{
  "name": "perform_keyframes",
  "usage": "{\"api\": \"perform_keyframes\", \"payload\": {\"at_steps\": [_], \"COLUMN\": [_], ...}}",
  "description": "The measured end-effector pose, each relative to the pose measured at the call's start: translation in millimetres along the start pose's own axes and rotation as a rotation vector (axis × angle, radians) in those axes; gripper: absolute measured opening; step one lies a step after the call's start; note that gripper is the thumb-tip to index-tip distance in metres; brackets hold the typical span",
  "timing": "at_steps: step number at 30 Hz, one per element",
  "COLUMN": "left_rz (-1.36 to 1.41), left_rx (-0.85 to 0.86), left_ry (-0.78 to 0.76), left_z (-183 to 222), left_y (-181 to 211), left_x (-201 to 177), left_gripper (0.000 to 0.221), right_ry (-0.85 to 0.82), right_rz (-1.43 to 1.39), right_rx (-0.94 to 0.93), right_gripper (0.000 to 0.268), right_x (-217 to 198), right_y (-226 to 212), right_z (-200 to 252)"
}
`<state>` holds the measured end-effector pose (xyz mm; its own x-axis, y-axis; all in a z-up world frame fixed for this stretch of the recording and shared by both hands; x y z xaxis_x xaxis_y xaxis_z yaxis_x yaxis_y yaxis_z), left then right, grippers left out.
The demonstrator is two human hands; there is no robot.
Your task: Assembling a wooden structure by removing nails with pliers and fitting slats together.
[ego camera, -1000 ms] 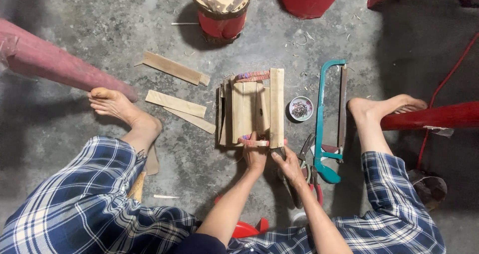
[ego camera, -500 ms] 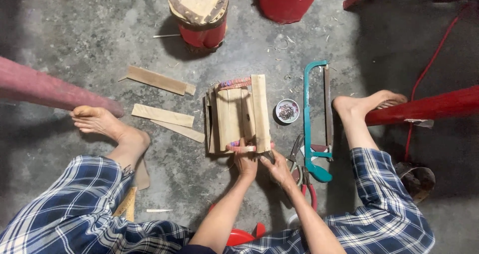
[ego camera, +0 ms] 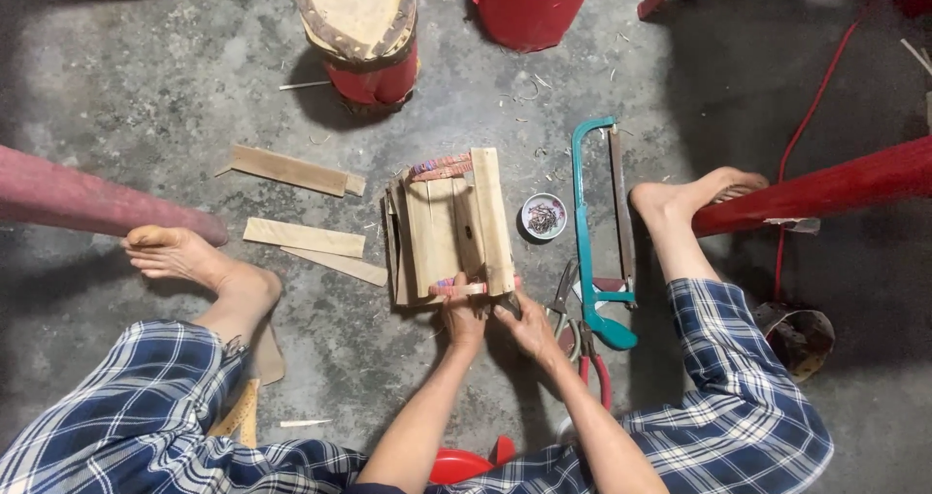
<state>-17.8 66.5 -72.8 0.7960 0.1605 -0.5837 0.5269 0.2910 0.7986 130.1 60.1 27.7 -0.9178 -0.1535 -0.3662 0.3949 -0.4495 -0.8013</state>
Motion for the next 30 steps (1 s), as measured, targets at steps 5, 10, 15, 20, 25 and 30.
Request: {"api": "perform_keyframes", "payload": {"at_steps": [5,10,15,20,25,30], "left_rz": [0.012,0.046,0.118,0.13,0.089,-0.172], "left_rx": [0.03,0.045,-0.034,-0.047,-0.057,0.024], "left_ry": [-0.052,-0.077,-0.124,-0.098,-0.117,-0.162], "left_z": [-4,-7,-5,-6,-11,-5], "left_y": [-7,0,2,-9,-10,-26], "left_x": [1,-10,-15,-8,-8,-3], "left_gripper": [0.019,0.013,0.022,0.023,0.023,0.009], "right_ry": [-0.009,-0.022,-0.009,-0.007,0.0,0.013], "right_rz": [0.012,0.036,0.027,0.05,0.131,0.251], "right_rx": [0.037,0.064,0.063,0.058,0.061,0.128], "right_gripper": [0.022,0.024,0.024,0.027,0.028,0.026], "right_x": [2,1,1,2,4,0], "right_y": [8,12,-1,14,16,-7], "right_z": [-3,-4,1,-3,-5,7]}}
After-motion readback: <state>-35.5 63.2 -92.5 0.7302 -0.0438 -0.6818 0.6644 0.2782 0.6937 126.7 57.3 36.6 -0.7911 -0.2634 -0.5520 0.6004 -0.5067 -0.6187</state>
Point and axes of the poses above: each hand's wrist, its own z-axis away from the middle knuckle, its own x-axis out of the palm, y = z × x, the point moved 9 cm from there along -z, towards the middle knuckle, and after that the axes turned 6 degrees about -z, right-handed, at the moved point
